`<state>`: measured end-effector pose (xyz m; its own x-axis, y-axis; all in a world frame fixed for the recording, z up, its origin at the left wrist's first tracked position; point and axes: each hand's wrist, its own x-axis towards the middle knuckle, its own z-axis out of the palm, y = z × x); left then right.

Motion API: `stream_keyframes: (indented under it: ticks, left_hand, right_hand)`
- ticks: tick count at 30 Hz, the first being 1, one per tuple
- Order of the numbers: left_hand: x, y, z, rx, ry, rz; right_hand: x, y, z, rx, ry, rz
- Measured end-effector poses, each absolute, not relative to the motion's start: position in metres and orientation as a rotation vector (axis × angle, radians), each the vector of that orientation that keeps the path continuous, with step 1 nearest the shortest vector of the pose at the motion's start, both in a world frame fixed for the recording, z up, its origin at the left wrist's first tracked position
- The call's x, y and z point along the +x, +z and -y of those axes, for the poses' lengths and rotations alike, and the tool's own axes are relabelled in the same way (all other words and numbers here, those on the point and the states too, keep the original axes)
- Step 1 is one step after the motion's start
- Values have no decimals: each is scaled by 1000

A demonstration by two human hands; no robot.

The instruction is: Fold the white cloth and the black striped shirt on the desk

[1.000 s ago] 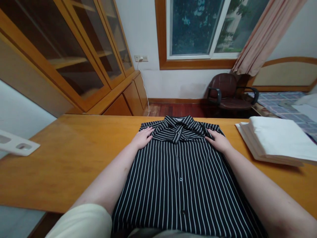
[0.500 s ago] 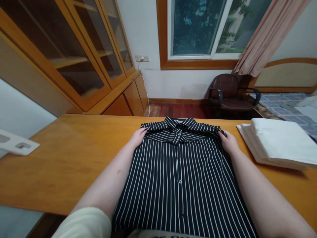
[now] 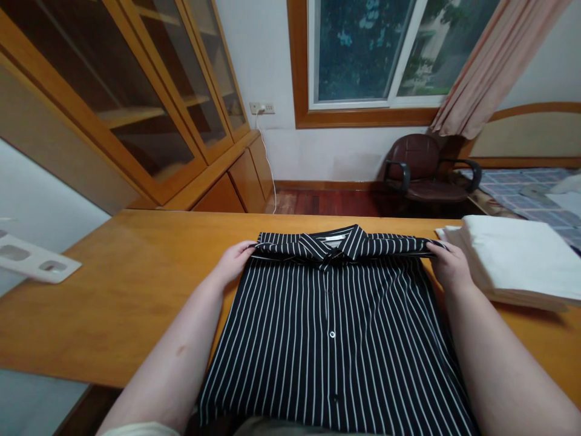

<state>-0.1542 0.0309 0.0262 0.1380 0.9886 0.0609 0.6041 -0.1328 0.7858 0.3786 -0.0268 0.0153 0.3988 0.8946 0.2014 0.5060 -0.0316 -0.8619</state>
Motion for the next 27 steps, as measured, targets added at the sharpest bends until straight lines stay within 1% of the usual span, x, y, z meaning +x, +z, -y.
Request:
stream_keyframes:
  ticks: [5,9,12,17,22,27]
  left_hand:
    - [-167,5,-22,1830,624,-1377]
    - [-164,12,-20,2111,450,-1281]
    - [-157,15,-20,2228,349,-1315]
    - [-152,4,-20,2328,107,-1403]
    - [-152,-4,-22,2409,-91,-1432]
    - [-146,1,-31,2437,-192,-1480]
  right_hand:
    - [387,2,24,-1707,757,1311]
    - [387,-7,21,-1716,864,1425]
    - [381,-6,18,-1712,920,1574]
    - [370,-6,14,-1835,852,1735]
    - [374,-19,5,-1756,669,1868]
    - [385,-25,-10,-1696,562,2047]
